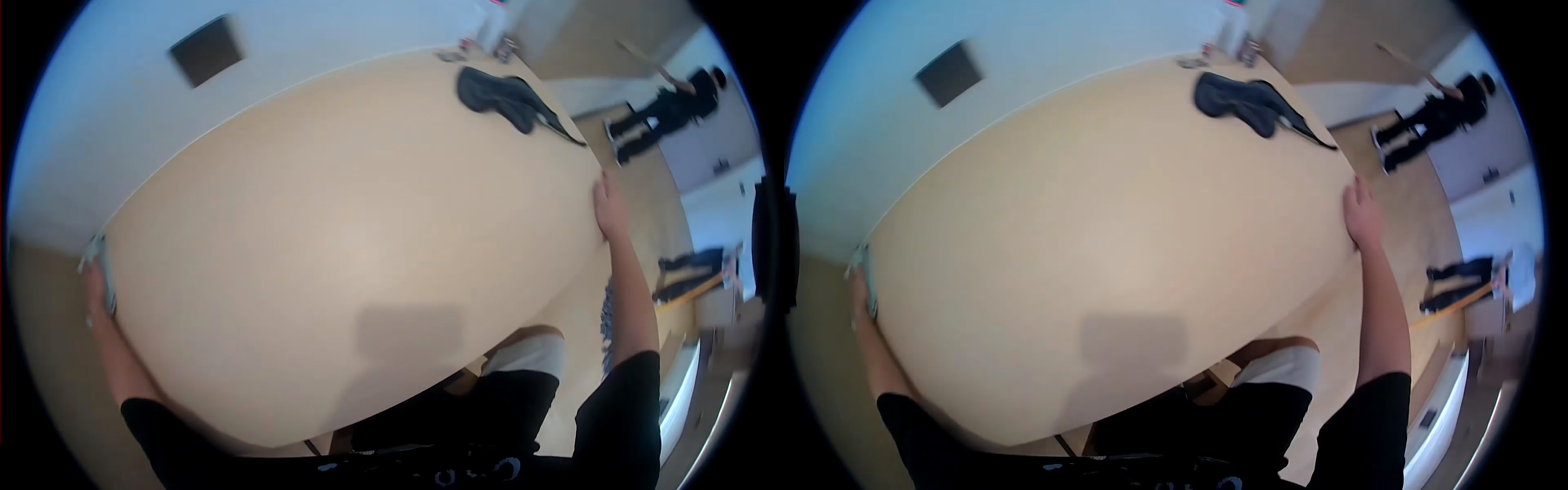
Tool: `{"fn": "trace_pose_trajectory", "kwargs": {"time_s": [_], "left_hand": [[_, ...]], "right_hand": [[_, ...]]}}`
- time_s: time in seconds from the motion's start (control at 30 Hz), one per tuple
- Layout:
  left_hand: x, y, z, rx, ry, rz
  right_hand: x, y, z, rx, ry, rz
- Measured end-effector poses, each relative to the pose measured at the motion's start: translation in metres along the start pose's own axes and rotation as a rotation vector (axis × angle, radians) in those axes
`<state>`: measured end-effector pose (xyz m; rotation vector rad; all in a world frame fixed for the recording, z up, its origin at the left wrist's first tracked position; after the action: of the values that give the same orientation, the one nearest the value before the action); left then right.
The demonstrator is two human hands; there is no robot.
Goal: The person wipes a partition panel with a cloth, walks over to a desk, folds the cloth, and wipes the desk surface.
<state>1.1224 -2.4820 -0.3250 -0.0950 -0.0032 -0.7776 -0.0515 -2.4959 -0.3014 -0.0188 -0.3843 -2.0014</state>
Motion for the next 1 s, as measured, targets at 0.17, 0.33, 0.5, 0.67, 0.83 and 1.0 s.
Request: {"fn": "trace_pose_trajectory", "kwargs": {"time_s": [0.17, 0.33, 0.5, 0.67, 0.83, 1.0], "left_hand": [[-0.006, -0.021, 0.011, 0.111, -0.004, 0.147], [-0.058, -0.073, 0.032, 0.151, 0.016, 0.172], [-0.128, -0.173, 0.026, 0.126, 0.026, 0.026], [-0.202, -0.321, -0.011, 0.15, -0.057, -0.306], [-0.326, -0.499, 0.01, 0.123, -0.021, -0.706], [-0.329, -0.575, 0.012, 0.001, 0.002, -1.162]], "right_hand": [[-0.018, 0.04, 0.016, -0.265, 0.037, -0.127], [-0.016, 0.045, 0.019, -0.195, 0.075, -0.165], [-0.015, 0.045, 0.021, -0.194, 0.066, -0.152], [-0.019, 0.046, 0.02, -0.184, 0.048, -0.124], [-0.021, 0.051, 0.026, -0.156, 0.071, -0.127], [-0.02, 0.052, 0.031, -0.156, 0.096, -0.13]]}}
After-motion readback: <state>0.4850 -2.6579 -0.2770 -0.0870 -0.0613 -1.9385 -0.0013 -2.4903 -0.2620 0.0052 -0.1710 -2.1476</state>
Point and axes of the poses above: each hand's wrist, its own x-axis towards the middle knuckle, its own z-axis out of the back of the hand, y = z × x, the point moved 1 cm from there along x, towards the middle knuckle, and after that the axes turned 2 degrees about x, right-handed, at the moved point
